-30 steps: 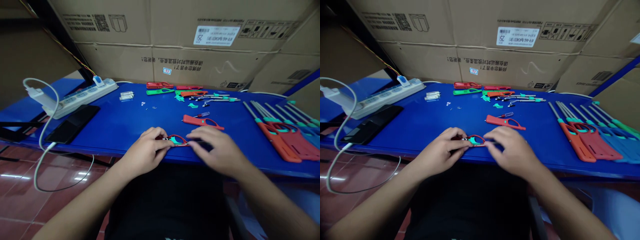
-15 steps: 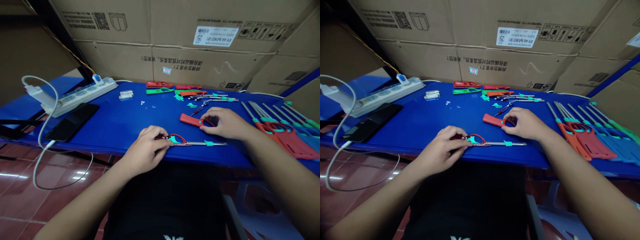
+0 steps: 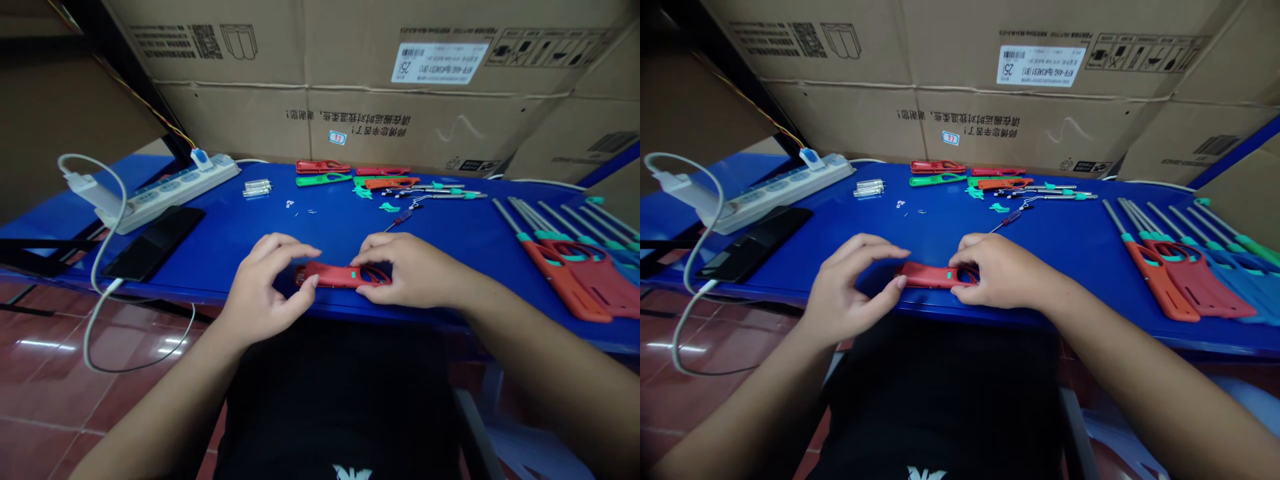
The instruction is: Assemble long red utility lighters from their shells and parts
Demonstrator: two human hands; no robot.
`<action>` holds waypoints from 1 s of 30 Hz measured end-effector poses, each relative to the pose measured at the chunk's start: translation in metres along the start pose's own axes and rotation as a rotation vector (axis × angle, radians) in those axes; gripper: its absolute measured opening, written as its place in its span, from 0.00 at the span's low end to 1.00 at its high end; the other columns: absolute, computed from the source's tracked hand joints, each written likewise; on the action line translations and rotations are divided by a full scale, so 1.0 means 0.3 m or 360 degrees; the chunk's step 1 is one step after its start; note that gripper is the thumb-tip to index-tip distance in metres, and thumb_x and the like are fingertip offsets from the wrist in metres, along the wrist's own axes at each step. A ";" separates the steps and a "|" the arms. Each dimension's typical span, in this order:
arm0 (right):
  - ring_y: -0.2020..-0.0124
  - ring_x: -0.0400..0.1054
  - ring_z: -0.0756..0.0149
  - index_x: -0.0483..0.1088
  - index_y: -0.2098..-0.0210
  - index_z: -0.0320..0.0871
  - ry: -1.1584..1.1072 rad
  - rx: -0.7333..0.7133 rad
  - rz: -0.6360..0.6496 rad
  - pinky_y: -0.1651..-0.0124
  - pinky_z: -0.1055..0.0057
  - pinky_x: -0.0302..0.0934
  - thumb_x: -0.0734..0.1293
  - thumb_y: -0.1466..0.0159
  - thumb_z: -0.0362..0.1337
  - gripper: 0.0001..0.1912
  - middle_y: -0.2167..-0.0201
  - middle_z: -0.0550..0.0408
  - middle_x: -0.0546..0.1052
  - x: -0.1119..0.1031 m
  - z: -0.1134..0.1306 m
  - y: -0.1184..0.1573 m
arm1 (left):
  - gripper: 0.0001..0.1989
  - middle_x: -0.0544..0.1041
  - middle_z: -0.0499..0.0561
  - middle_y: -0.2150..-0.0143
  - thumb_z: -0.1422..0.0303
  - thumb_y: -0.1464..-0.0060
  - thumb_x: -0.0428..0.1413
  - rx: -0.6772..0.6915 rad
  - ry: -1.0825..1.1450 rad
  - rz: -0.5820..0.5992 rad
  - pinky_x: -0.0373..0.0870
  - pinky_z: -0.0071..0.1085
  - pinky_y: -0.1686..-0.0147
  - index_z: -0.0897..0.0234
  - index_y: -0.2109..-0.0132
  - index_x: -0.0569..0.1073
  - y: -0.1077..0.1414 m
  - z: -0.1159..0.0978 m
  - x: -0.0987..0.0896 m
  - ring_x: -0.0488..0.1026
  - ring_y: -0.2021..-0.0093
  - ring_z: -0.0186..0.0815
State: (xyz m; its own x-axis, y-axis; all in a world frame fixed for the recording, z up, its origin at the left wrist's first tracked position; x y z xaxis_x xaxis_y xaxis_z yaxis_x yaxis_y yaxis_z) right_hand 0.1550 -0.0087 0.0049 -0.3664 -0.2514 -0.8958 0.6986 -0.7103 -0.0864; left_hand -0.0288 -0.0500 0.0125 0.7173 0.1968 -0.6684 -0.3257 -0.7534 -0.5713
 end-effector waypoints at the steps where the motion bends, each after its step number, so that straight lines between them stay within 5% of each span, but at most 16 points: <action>1: 0.61 0.73 0.61 0.80 0.55 0.42 0.0009 -0.0003 0.0023 0.55 0.65 0.66 0.72 0.42 0.40 0.16 0.59 0.50 0.78 0.007 0.007 -0.004 | 0.18 0.74 0.54 0.51 0.67 0.44 0.60 -0.0043 -0.0045 0.0143 0.71 0.37 0.49 0.62 0.46 0.75 -0.004 0.018 0.010 0.73 0.51 0.40; 4: 0.61 0.73 0.61 0.80 0.55 0.42 0.0023 0.0013 0.0058 0.55 0.65 0.66 0.72 0.42 0.39 0.16 0.58 0.50 0.78 0.016 0.014 -0.013 | 0.32 0.71 0.56 0.42 0.57 0.45 0.63 -0.0110 -0.0153 0.0568 0.68 0.45 0.42 0.58 0.36 0.68 0.002 0.072 0.041 0.70 0.43 0.47; 6: 0.60 0.73 0.61 0.80 0.55 0.43 0.0017 0.0011 0.0062 0.54 0.65 0.66 0.72 0.41 0.40 0.16 0.58 0.50 0.78 0.017 0.015 -0.015 | 0.31 0.71 0.55 0.40 0.55 0.44 0.62 -0.0130 -0.0126 0.0694 0.69 0.45 0.41 0.56 0.35 0.68 0.012 0.099 0.044 0.70 0.42 0.46; 22: 0.61 0.72 0.62 0.80 0.53 0.43 0.0017 -0.0028 0.0135 0.56 0.65 0.65 0.72 0.39 0.41 0.16 0.58 0.50 0.77 0.031 0.029 -0.052 | 0.24 0.76 0.52 0.41 0.60 0.40 0.61 -0.0128 0.0001 0.0582 0.70 0.39 0.42 0.57 0.38 0.71 0.021 0.125 0.029 0.74 0.43 0.40; 30: 0.62 0.72 0.61 0.79 0.51 0.48 0.0089 0.0109 0.0210 0.59 0.65 0.64 0.73 0.39 0.45 0.18 0.59 0.52 0.78 0.033 0.013 -0.052 | 0.22 0.77 0.54 0.46 0.59 0.40 0.61 -0.0045 -0.0007 0.0648 0.70 0.41 0.45 0.61 0.42 0.74 -0.013 0.079 0.061 0.74 0.47 0.42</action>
Point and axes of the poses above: each hand's wrist, its own y-axis away from the middle knuckle, its own x-axis out of the palm, z = x × y, the point moved 7 cm from there along -y, towards the middle knuckle
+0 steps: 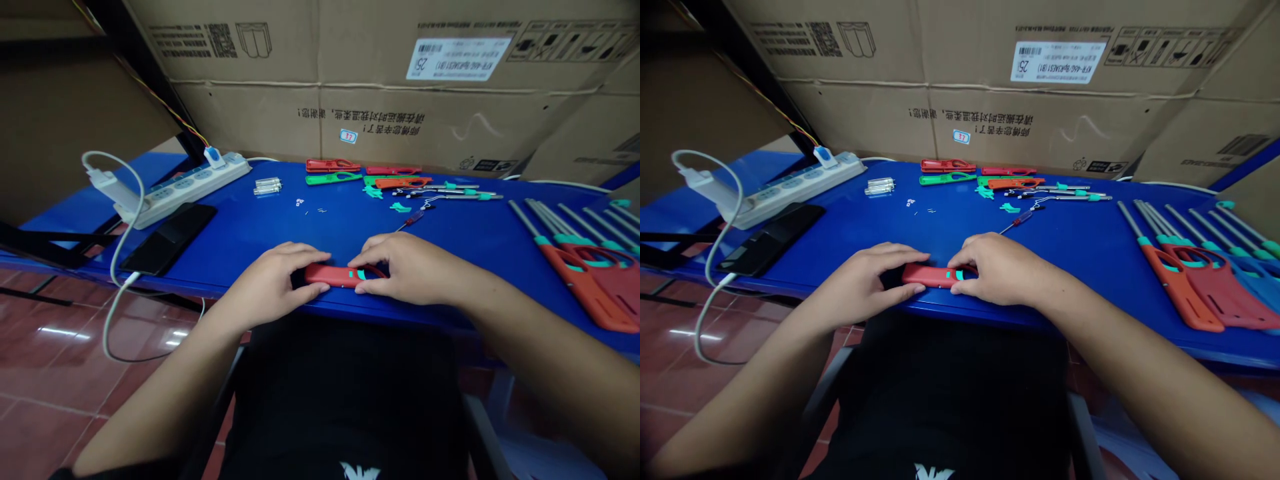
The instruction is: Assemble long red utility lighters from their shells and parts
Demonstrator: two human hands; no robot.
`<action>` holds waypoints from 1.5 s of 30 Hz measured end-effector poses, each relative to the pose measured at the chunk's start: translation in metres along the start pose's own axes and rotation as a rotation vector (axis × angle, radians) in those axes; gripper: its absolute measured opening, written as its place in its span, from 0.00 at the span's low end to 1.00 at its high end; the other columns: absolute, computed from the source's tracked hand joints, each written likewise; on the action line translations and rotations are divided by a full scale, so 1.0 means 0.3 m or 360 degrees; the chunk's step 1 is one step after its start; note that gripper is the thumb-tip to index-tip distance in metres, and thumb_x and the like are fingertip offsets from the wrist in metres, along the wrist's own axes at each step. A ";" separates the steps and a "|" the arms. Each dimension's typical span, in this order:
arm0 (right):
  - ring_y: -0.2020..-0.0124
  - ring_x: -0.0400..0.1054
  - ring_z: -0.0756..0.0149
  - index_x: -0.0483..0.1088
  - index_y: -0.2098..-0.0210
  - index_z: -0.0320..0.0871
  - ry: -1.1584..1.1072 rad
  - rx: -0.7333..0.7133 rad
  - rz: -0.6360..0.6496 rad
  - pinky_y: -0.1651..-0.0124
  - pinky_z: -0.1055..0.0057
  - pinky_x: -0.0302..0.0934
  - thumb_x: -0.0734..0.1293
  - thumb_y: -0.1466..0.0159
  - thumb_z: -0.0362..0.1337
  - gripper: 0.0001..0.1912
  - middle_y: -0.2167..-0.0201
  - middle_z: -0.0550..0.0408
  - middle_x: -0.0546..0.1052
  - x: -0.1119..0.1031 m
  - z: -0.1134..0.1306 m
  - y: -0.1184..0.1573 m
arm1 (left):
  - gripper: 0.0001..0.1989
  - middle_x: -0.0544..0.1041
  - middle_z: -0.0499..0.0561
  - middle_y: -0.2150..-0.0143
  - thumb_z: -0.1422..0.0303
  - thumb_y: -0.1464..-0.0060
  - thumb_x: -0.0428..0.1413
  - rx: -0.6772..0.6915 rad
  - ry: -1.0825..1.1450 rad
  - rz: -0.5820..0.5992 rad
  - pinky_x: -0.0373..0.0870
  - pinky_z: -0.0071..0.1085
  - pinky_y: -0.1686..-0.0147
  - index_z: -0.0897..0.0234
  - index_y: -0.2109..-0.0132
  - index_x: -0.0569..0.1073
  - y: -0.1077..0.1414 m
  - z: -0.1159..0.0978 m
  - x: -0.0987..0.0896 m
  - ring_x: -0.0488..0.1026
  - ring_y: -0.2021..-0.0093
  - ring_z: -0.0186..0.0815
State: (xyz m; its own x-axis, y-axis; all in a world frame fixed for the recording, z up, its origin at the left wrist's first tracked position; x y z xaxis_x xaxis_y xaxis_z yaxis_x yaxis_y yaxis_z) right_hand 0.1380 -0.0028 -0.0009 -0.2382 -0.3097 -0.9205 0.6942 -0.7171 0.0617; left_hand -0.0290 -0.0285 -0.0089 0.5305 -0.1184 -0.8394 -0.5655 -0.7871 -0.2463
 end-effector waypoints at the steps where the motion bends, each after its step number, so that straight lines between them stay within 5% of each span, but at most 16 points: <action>1: 0.62 0.72 0.60 0.79 0.50 0.47 0.0020 0.0000 0.0002 0.59 0.65 0.64 0.72 0.39 0.45 0.18 0.59 0.52 0.78 0.001 0.002 0.002 | 0.21 0.77 0.54 0.47 0.60 0.40 0.60 0.0016 0.0005 0.0035 0.70 0.40 0.45 0.60 0.42 0.74 -0.009 -0.010 0.008 0.74 0.47 0.42; 10: 0.61 0.71 0.60 0.79 0.51 0.45 0.0060 -0.0029 -0.0043 0.58 0.65 0.63 0.70 0.35 0.41 0.14 0.61 0.50 0.77 0.024 0.030 0.016 | 0.13 0.78 0.51 0.57 0.67 0.40 0.61 0.0042 -0.0028 0.0153 0.70 0.37 0.52 0.59 0.48 0.79 -0.048 -0.037 0.034 0.74 0.55 0.40; 16: 0.48 0.71 0.55 0.72 0.41 0.43 -0.0070 0.0058 -0.0258 0.45 0.59 0.65 0.72 0.39 0.45 0.28 0.47 0.46 0.75 0.002 -0.043 0.099 | 0.17 0.78 0.55 0.54 0.66 0.38 0.59 0.0104 -0.0159 0.0110 0.71 0.39 0.51 0.64 0.43 0.76 -0.025 -0.046 0.037 0.72 0.54 0.41; 21: 0.58 0.74 0.58 0.79 0.57 0.46 -0.0021 0.0233 -0.0409 0.54 0.60 0.68 0.66 0.33 0.45 0.13 0.58 0.50 0.80 -0.012 -0.082 0.208 | 0.19 0.77 0.55 0.53 0.65 0.37 0.57 0.0102 -0.0194 0.0046 0.71 0.41 0.51 0.61 0.40 0.75 -0.005 -0.050 0.045 0.72 0.55 0.40; 32: 0.59 0.73 0.59 0.82 0.59 0.48 -0.0120 0.0316 -0.0343 0.56 0.61 0.67 0.68 0.35 0.40 0.10 0.63 0.53 0.80 0.030 -0.077 0.228 | 0.16 0.79 0.56 0.48 0.65 0.34 0.54 0.0081 -0.0141 -0.0255 0.72 0.41 0.51 0.64 0.43 0.76 0.070 -0.088 0.062 0.72 0.52 0.41; 39: 0.60 0.73 0.62 0.79 0.62 0.47 -0.0246 0.0239 -0.0279 0.57 0.65 0.65 0.69 0.35 0.41 0.07 0.63 0.55 0.79 0.031 -0.082 0.224 | 0.16 0.79 0.54 0.50 0.63 0.37 0.55 -0.0009 -0.0004 0.0049 0.70 0.42 0.49 0.62 0.45 0.76 0.020 -0.090 0.056 0.73 0.51 0.42; 45: 0.58 0.72 0.61 0.79 0.55 0.46 -0.0215 0.0159 -0.0345 0.54 0.63 0.65 0.66 0.32 0.43 0.12 0.59 0.51 0.78 0.023 -0.069 0.226 | 0.20 0.77 0.54 0.49 0.60 0.35 0.55 0.0039 -0.0009 0.0111 0.68 0.42 0.47 0.60 0.39 0.73 -0.047 -0.126 0.085 0.72 0.49 0.42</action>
Point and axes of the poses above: each hand's wrist, its own y-axis away from the middle knuckle, its own x-axis out of the palm, z = x × y, the point moved 7 cm from there along -y, towards the middle knuckle
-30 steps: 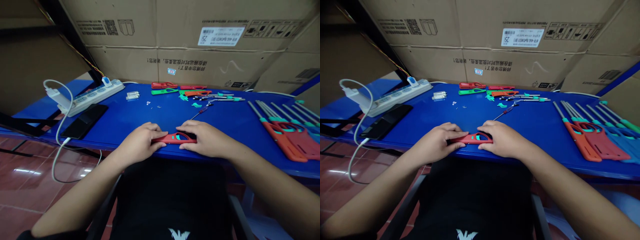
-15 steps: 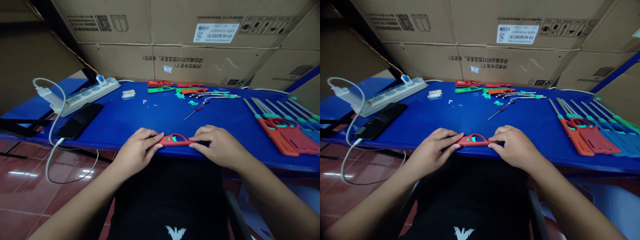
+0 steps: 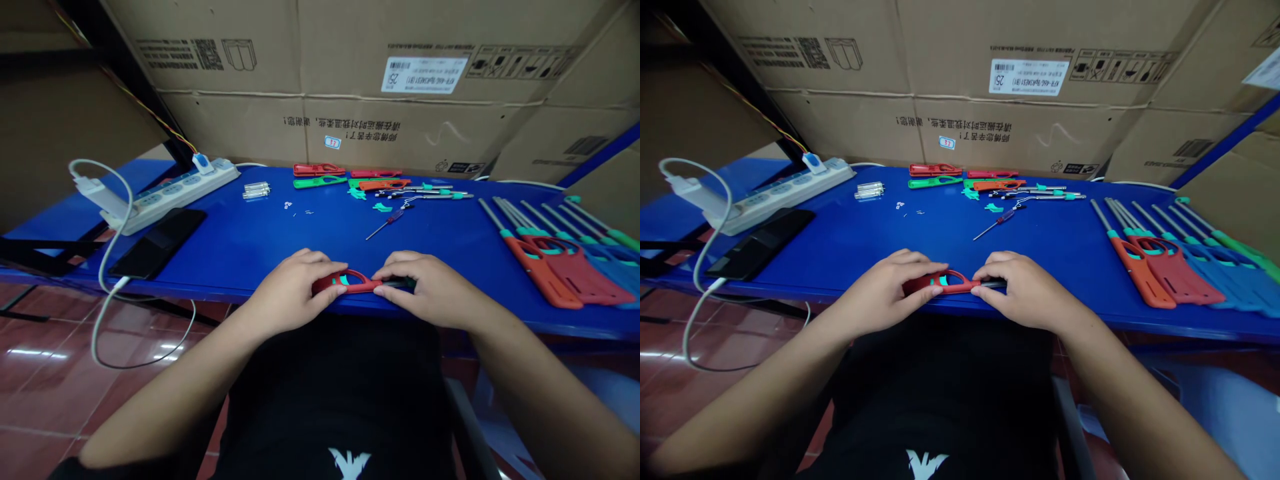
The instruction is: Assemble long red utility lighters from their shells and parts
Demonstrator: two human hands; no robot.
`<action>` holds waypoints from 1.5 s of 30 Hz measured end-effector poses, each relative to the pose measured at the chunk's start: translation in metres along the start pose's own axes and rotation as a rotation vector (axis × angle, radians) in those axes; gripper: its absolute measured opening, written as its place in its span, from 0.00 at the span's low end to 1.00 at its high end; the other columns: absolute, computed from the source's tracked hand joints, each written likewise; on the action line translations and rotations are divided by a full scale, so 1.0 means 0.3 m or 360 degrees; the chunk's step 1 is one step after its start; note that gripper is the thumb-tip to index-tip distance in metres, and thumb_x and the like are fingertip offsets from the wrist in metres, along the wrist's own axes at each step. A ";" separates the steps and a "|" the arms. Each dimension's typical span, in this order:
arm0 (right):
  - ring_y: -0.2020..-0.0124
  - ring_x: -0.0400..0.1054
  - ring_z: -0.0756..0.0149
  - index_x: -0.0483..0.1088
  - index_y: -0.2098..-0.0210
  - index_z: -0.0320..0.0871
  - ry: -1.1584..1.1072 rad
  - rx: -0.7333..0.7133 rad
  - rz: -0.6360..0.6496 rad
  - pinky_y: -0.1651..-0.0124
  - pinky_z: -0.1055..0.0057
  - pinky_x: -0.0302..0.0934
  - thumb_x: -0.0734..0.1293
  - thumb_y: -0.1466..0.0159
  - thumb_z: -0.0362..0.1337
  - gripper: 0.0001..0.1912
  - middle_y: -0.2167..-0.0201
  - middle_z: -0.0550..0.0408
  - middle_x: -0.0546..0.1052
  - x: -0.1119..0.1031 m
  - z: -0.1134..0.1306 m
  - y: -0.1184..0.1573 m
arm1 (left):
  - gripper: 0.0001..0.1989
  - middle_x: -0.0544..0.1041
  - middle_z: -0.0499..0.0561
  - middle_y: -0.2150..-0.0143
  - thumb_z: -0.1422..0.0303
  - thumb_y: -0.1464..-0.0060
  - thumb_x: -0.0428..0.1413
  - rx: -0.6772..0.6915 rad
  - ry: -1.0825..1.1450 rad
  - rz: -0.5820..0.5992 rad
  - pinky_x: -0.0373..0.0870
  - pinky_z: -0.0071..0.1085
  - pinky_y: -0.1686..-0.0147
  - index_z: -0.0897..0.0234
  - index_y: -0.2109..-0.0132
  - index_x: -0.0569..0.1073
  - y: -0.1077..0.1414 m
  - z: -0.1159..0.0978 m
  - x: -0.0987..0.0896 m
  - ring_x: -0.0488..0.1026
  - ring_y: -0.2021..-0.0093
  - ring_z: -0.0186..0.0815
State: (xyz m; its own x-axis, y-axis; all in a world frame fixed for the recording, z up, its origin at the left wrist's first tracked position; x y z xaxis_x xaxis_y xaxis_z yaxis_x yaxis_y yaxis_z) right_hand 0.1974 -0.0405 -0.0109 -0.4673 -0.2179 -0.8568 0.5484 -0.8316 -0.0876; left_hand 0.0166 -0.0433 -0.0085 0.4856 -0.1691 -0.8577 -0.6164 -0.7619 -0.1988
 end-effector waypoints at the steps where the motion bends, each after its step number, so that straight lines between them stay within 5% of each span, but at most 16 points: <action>1: 0.57 0.72 0.61 0.79 0.54 0.46 -0.0017 -0.0011 -0.0017 0.54 0.64 0.65 0.65 0.32 0.44 0.13 0.59 0.51 0.78 -0.001 0.003 0.000 | 0.19 0.77 0.54 0.51 0.62 0.34 0.54 0.0011 -0.0001 0.0020 0.69 0.41 0.47 0.60 0.40 0.74 -0.008 -0.005 0.007 0.72 0.50 0.42; 6: 0.61 0.70 0.63 0.79 0.58 0.44 0.0029 -0.0026 -0.0009 0.56 0.65 0.63 0.64 0.30 0.40 0.11 0.63 0.52 0.77 0.019 0.025 -0.005 | 0.17 0.76 0.53 0.54 0.65 0.35 0.56 0.0037 0.0029 0.0051 0.69 0.38 0.48 0.61 0.42 0.75 -0.022 -0.012 0.016 0.71 0.52 0.39; 15: 0.67 0.61 0.60 0.71 0.70 0.40 0.0713 -0.0206 0.0000 0.62 0.63 0.57 0.62 0.32 0.29 0.11 0.70 0.51 0.72 0.056 0.111 -0.010 | 0.19 0.74 0.56 0.54 0.65 0.34 0.54 0.0145 -0.0208 -0.0026 0.69 0.40 0.51 0.65 0.40 0.74 -0.003 -0.025 0.047 0.69 0.55 0.41; 21: 0.62 0.66 0.56 0.75 0.51 0.35 0.0831 -0.0387 -0.0273 0.58 0.60 0.62 0.61 0.29 0.35 0.14 0.64 0.47 0.76 0.064 0.128 0.058 | 0.20 0.74 0.57 0.54 0.63 0.31 0.49 0.0182 -0.0439 -0.0062 0.69 0.41 0.57 0.65 0.38 0.72 0.045 -0.048 0.064 0.68 0.57 0.42; 24: 0.57 0.68 0.53 0.71 0.44 0.32 0.0797 -0.0450 -0.0346 0.53 0.58 0.63 0.64 0.30 0.41 0.21 0.56 0.43 0.77 0.092 0.137 0.095 | 0.24 0.75 0.57 0.53 0.56 0.35 0.54 0.0259 -0.0571 -0.0108 0.70 0.41 0.59 0.65 0.37 0.71 0.078 -0.059 0.079 0.68 0.58 0.43; 29: 0.60 0.68 0.57 0.72 0.47 0.33 0.0795 -0.0518 -0.0391 0.55 0.60 0.63 0.62 0.29 0.33 0.15 0.60 0.47 0.78 0.114 0.150 0.109 | 0.16 0.78 0.52 0.59 0.65 0.34 0.53 0.0385 -0.0742 -0.0313 0.70 0.37 0.64 0.65 0.43 0.75 0.102 -0.069 0.072 0.70 0.64 0.40; 39: 0.67 0.64 0.59 0.75 0.61 0.35 0.0688 -0.0535 -0.0547 0.63 0.61 0.60 0.62 0.32 0.30 0.10 0.69 0.48 0.75 0.052 0.195 0.082 | 0.13 0.80 0.51 0.63 0.65 0.35 0.53 0.0378 -0.0747 -0.0289 0.72 0.38 0.68 0.67 0.52 0.78 0.064 -0.120 -0.001 0.77 0.66 0.42; 45: 0.64 0.67 0.58 0.75 0.57 0.36 0.0784 -0.0418 -0.0421 0.60 0.61 0.59 0.64 0.31 0.35 0.10 0.65 0.48 0.76 0.047 0.169 0.058 | 0.13 0.81 0.51 0.65 0.65 0.35 0.52 0.0356 -0.0741 -0.0314 0.70 0.37 0.70 0.66 0.56 0.78 0.053 -0.112 -0.002 0.77 0.68 0.41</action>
Point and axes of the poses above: each hand's wrist, its own y-axis away from the middle knuckle, its own x-axis out of the palm, z = x × y, the point moved 7 cm from there along -y, towards the middle knuckle
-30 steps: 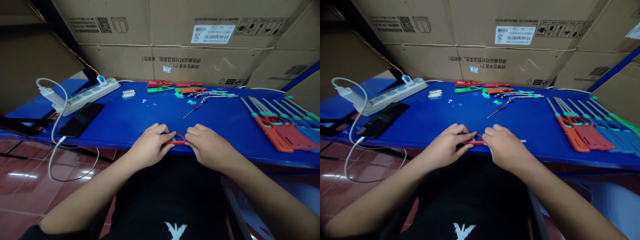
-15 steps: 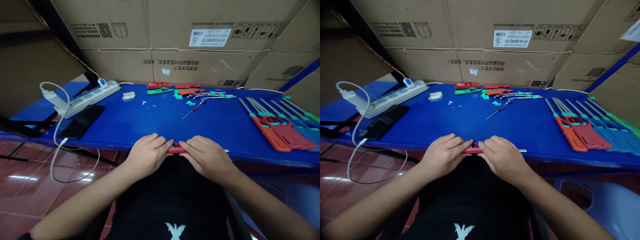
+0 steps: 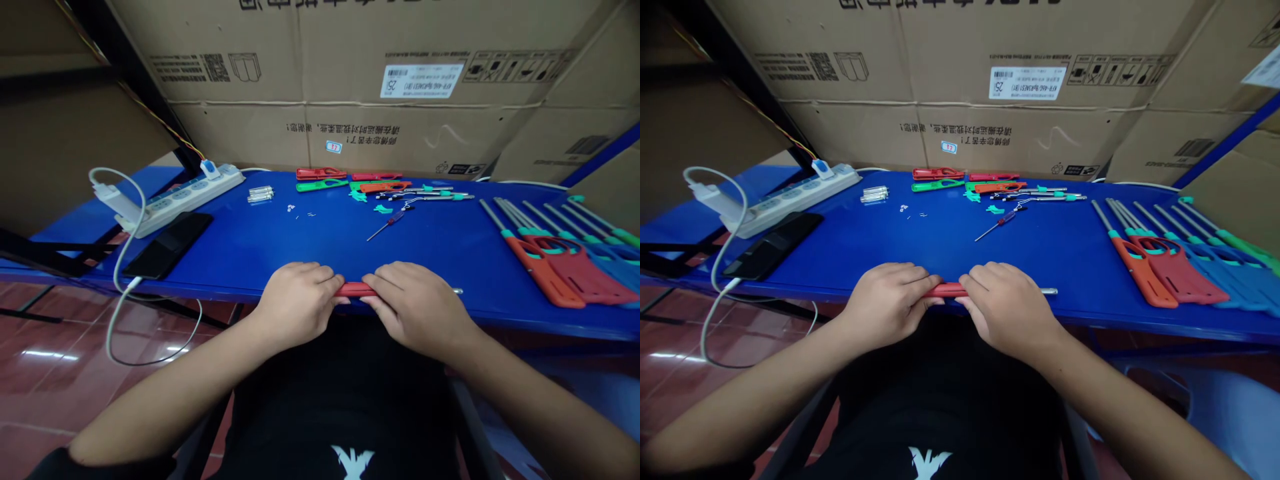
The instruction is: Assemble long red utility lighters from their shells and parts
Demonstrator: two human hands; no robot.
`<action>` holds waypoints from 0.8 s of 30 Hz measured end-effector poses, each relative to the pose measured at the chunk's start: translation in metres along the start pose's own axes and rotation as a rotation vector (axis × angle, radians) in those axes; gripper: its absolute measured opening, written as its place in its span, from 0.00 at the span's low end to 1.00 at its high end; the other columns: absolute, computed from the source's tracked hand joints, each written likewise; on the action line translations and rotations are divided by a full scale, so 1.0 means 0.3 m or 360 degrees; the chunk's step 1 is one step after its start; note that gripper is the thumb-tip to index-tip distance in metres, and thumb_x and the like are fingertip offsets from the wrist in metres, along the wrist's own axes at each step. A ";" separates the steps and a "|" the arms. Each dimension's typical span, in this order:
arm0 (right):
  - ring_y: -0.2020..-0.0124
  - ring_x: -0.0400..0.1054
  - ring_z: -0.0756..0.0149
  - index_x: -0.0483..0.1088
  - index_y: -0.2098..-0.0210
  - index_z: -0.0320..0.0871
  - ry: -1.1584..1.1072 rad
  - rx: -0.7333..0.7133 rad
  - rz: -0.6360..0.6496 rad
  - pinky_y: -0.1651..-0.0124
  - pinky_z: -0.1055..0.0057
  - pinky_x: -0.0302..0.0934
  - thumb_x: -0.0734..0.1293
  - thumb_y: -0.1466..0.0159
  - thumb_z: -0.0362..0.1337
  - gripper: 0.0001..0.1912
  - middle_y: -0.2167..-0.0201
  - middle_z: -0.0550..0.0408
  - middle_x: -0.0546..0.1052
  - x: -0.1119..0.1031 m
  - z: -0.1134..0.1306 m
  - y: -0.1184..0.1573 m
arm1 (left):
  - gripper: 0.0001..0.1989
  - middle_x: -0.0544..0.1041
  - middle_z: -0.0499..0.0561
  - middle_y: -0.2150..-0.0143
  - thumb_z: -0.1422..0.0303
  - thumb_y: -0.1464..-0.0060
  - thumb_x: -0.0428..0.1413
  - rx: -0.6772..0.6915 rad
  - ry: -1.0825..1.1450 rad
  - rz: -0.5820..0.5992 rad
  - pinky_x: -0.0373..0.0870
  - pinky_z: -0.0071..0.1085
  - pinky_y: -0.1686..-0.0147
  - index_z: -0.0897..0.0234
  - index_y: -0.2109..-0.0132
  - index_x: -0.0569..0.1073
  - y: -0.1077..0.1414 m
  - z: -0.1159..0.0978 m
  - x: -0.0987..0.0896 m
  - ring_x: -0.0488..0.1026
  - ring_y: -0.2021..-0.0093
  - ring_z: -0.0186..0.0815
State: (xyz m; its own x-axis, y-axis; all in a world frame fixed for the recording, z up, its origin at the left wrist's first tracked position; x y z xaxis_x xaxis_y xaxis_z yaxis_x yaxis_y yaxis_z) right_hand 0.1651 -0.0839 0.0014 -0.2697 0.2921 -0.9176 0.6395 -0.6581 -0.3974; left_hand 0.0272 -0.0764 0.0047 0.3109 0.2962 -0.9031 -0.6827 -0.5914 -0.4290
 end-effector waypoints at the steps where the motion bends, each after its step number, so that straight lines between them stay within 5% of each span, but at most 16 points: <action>1: 0.64 0.66 0.58 0.74 0.58 0.37 0.0037 -0.0021 0.0042 0.61 0.61 0.58 0.64 0.31 0.37 0.10 0.65 0.48 0.76 0.000 -0.004 -0.007 | 0.13 0.81 0.51 0.65 0.65 0.35 0.51 -0.0002 -0.0002 -0.0003 0.70 0.37 0.70 0.66 0.56 0.78 0.000 0.002 0.002 0.77 0.68 0.41; 6: 0.67 0.62 0.60 0.71 0.66 0.42 0.0149 -0.0236 0.0164 0.65 0.63 0.52 0.63 0.31 0.37 0.09 0.70 0.52 0.72 -0.009 -0.004 -0.049 | 0.12 0.81 0.53 0.62 0.68 0.36 0.50 -0.0013 -0.0051 -0.0001 0.71 0.37 0.68 0.66 0.56 0.78 -0.012 0.007 -0.007 0.78 0.66 0.41; 12: 0.69 0.61 0.61 0.70 0.69 0.42 0.0181 -0.0137 0.0105 0.65 0.63 0.48 0.63 0.33 0.33 0.09 0.72 0.52 0.71 0.001 -0.024 -0.073 | 0.12 0.82 0.54 0.60 0.70 0.37 0.51 -0.0037 -0.0129 0.0055 0.72 0.38 0.67 0.66 0.51 0.76 -0.044 0.011 0.011 0.79 0.65 0.42; 24: 0.68 0.66 0.60 0.72 0.68 0.42 0.0179 -0.0067 0.0190 0.64 0.62 0.47 0.63 0.31 0.39 0.11 0.70 0.52 0.74 0.051 -0.034 -0.078 | 0.12 0.83 0.54 0.63 0.73 0.40 0.49 -0.0068 -0.0061 -0.0102 0.71 0.35 0.69 0.64 0.59 0.78 -0.036 0.032 0.066 0.79 0.67 0.40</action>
State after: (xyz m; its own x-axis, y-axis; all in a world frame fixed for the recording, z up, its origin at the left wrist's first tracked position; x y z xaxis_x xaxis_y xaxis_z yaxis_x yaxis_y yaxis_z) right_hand 0.1535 -0.0569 -0.0033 -0.1090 0.2911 -0.9505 0.6926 -0.6636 -0.2827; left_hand 0.0344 -0.0569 -0.0083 0.3268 0.3625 -0.8728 -0.6334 -0.6014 -0.4869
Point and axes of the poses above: each hand's wrist, its own y-axis away from the middle knuckle, its own x-axis out of the palm, z = x × y, the point moved 7 cm from there along -y, towards the middle knuckle
